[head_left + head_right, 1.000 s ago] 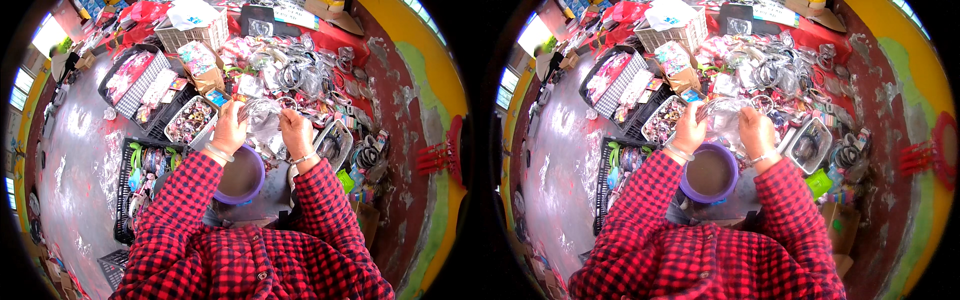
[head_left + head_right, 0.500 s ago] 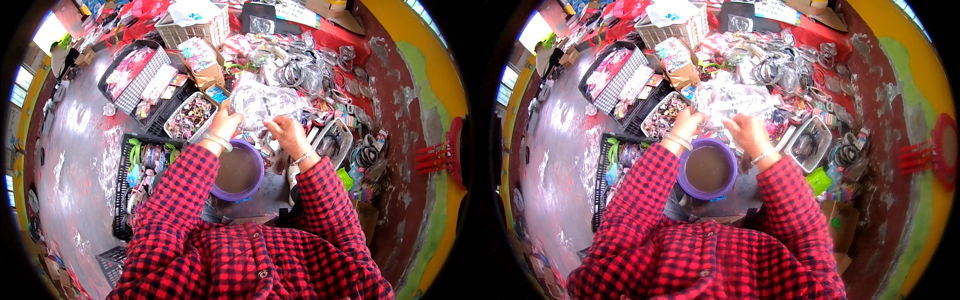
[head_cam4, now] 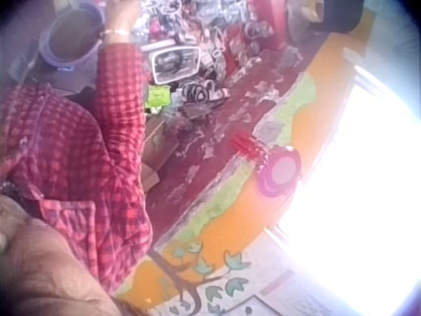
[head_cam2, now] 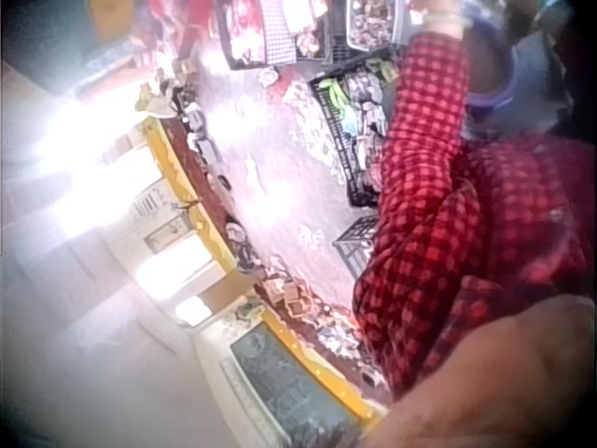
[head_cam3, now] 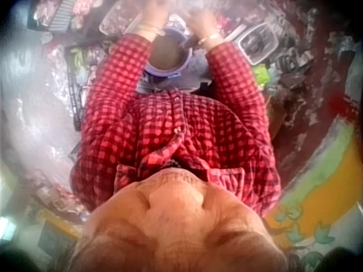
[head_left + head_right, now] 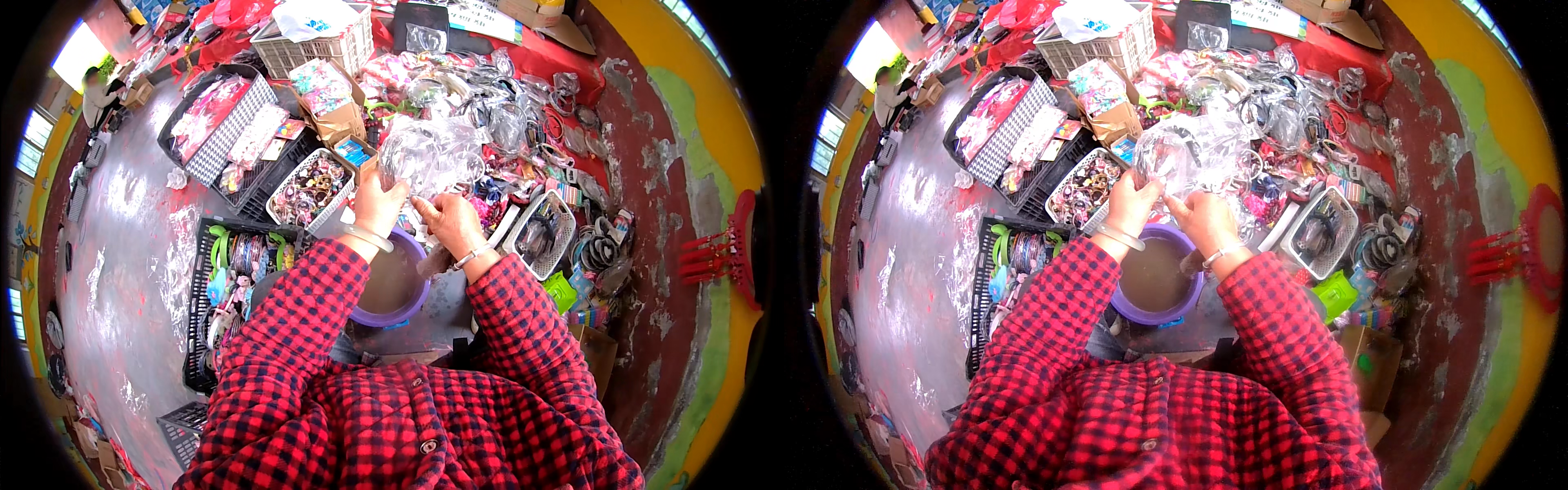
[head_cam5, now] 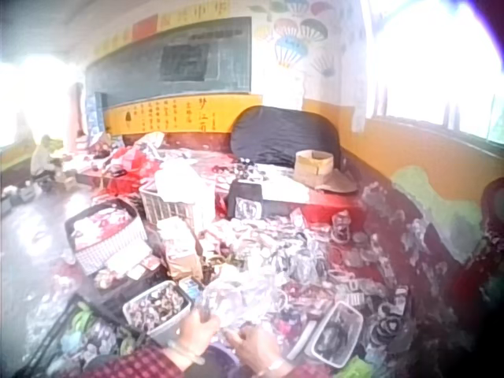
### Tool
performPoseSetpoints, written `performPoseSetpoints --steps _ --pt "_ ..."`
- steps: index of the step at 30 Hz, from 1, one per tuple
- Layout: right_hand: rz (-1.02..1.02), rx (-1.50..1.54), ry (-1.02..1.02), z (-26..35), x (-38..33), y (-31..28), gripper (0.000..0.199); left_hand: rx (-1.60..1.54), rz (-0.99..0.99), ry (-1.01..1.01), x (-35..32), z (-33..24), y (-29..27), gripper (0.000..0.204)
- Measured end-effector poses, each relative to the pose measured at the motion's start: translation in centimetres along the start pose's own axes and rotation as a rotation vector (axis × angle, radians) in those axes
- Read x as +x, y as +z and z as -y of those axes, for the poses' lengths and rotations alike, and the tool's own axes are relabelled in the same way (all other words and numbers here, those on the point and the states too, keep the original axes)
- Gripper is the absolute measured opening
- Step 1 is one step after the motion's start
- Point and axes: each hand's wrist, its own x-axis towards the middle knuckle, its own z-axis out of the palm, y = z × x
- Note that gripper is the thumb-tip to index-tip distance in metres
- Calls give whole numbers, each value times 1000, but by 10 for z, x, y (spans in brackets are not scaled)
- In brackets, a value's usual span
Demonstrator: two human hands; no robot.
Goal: The person sits on a low stool and sorts through various hair accessories in a cluttered room. They pick up a plastic bag containing hair ties, remove the ties, and place them into a black crate filled with other colorful hair accessories.
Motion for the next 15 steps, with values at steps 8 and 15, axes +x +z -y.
performPoseSetpoints --steps 8,15 --pt "49 279 82 -10 5 4 31 -115 36 -92 4 -1 -5 16" --pt "25 422 149 -5 3 -18 25 -358 -2 -143 19 16 -17 22"
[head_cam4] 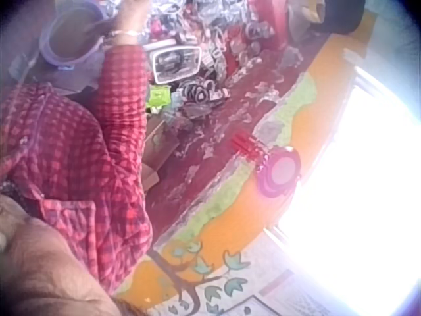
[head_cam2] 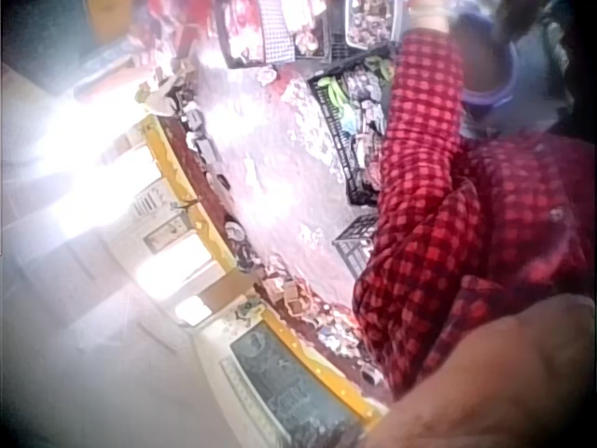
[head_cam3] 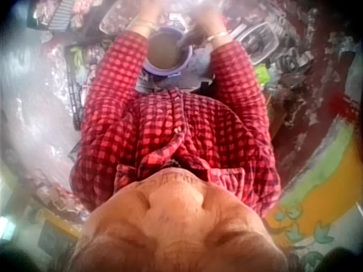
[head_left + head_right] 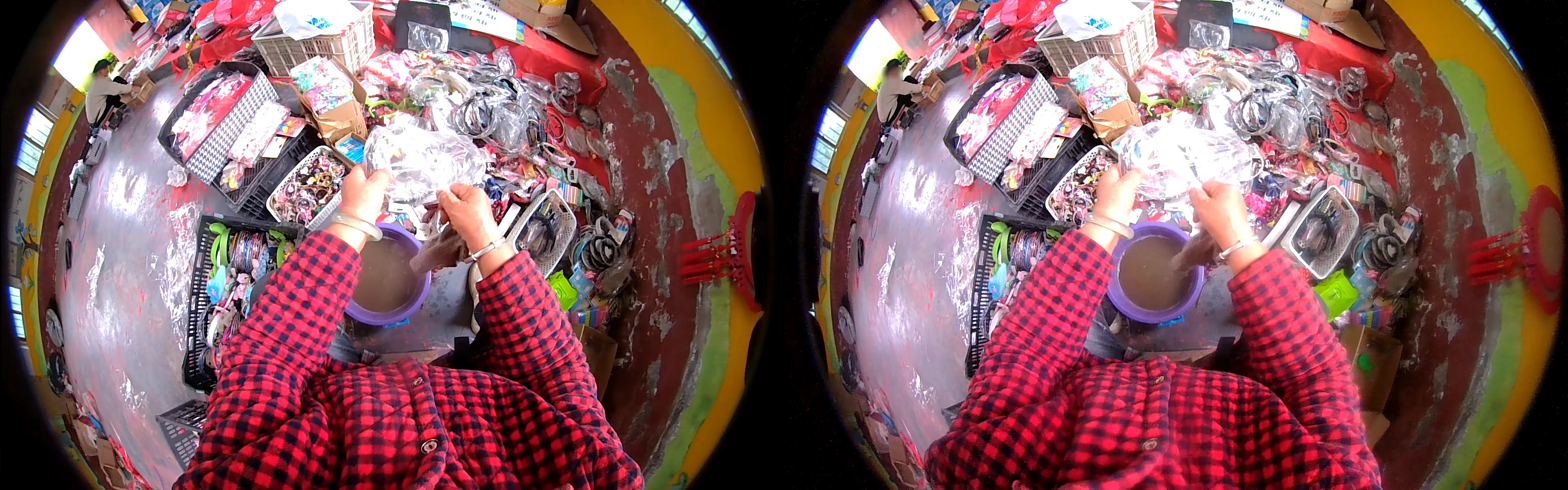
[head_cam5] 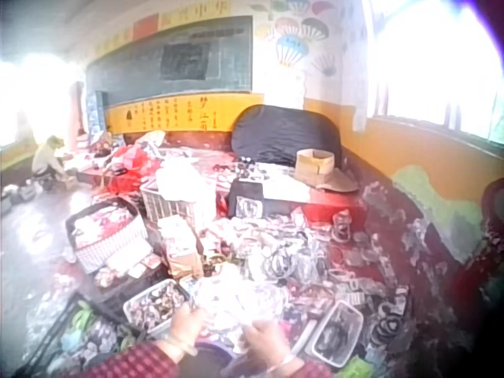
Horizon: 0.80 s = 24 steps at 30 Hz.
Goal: The person sits on a low stool and sorts through various hair accessories in a cluttered room. They pick up a plastic bag containing hair ties, remove the ties, and place them into a black crate filled with other colorful hair accessories.
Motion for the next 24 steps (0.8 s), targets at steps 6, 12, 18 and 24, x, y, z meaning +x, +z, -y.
performPoseSetpoints --steps 6,12,18,24 --pt "-207 12 -88 -7 11 -29 24 178 39 59 -6 -28 -4 23" --pt "-352 186 -97 -10 15 -53 18 588 -30 113 -9 -36 -6 26" --pt "-93 -123 -116 -16 12 -43 31 93 -32 -55 15 -4 -23 21" --pt "-58 -534 -126 7 -13 -12 44 -162 20 -161 -4 -30 -10 17"
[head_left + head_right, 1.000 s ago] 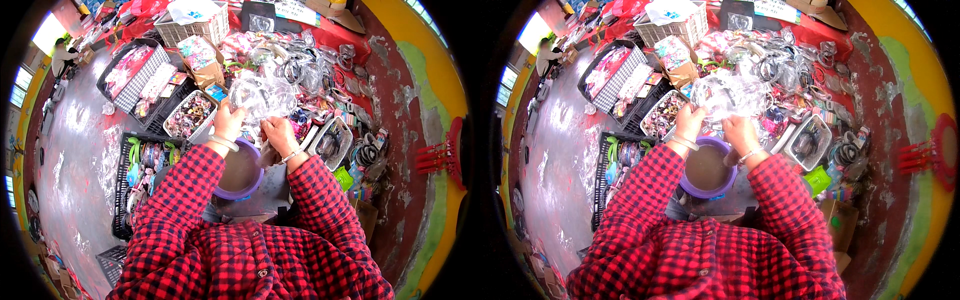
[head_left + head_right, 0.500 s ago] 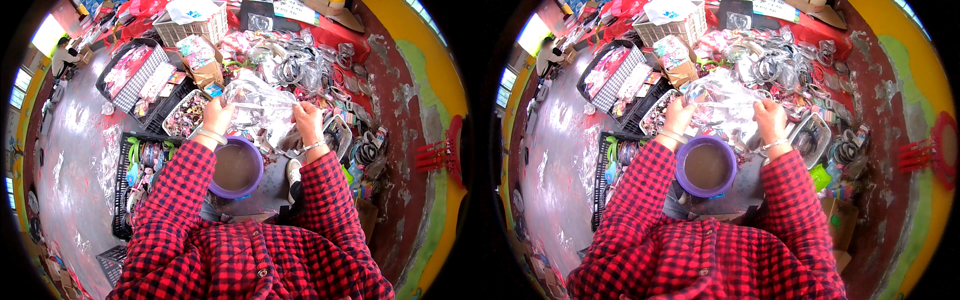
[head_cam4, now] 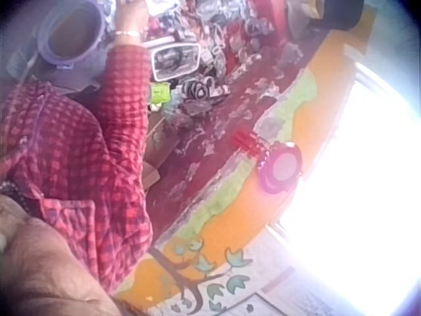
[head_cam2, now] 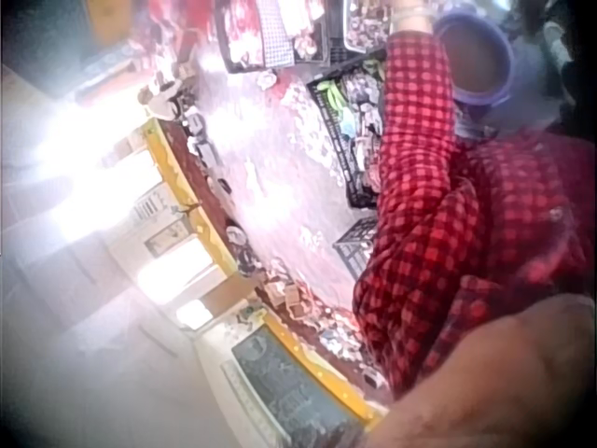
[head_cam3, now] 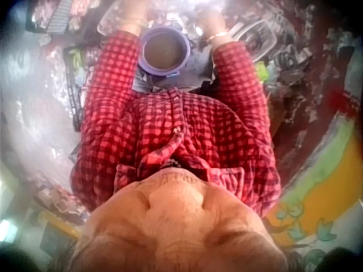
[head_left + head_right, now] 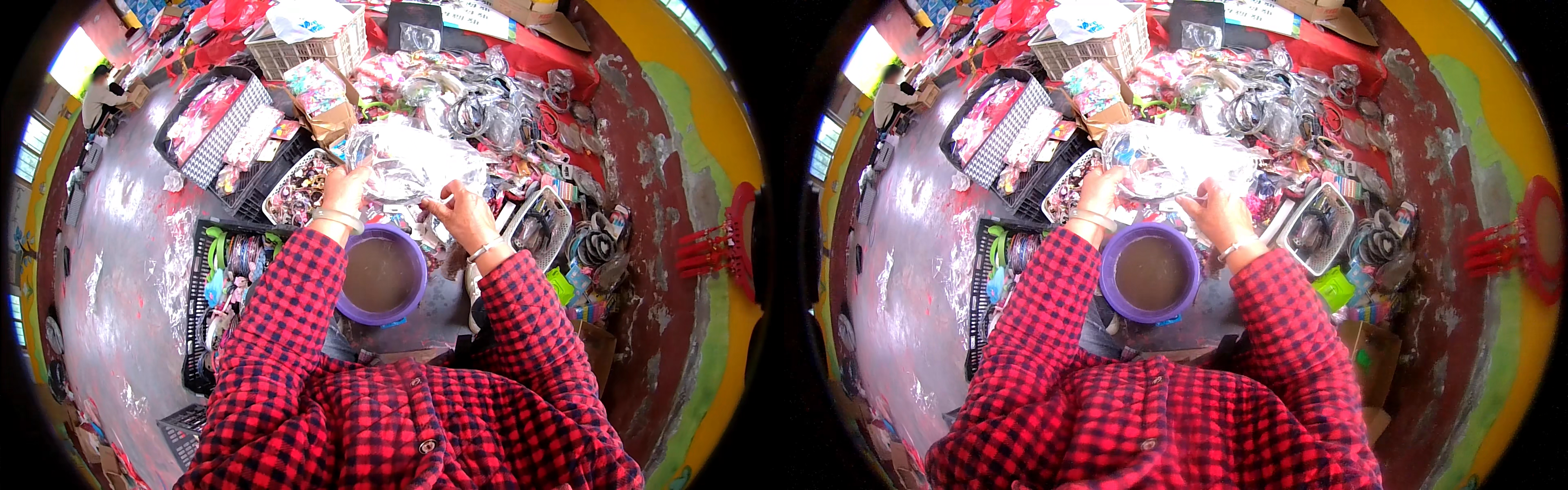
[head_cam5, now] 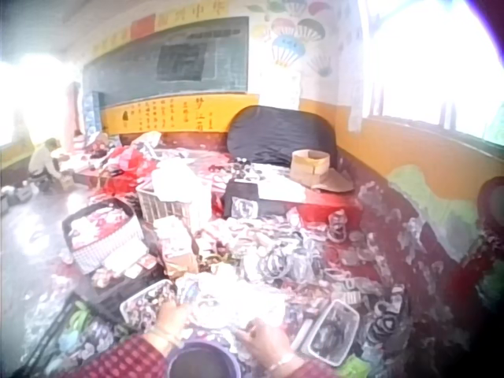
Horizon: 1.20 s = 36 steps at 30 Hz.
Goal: The person sits on a low stool and sorts through various hair accessories in a cluttered room. They pick up a plastic bag containing hair ties, remove the ties, and place them into a black crate filled with other colorful hair accessories.
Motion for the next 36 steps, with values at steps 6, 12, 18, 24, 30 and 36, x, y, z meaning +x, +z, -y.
performPoseSetpoints --steps 6,12,18,24,30,36 --pt "-139 -131 -114 -7 3 9 32 -48 35 -73 -9 -4 6 13" --pt "-237 -159 -158 -18 7 10 23 -32 85 -114 -10 -5 6 14" --pt "-333 -177 -96 -32 18 -8 20 185 77 -11 4 0 -10 20" --pt "-430 -281 -22 -57 21 -28 20 634 87 88 -1 -19 -13 28" --pt "-501 -426 102 -70 17 -52 17 983 389 115 -6 -31 -26 30" --pt "-621 -393 221 -93 18 -70 20 673 801 -103 -5 -30 -41 29"
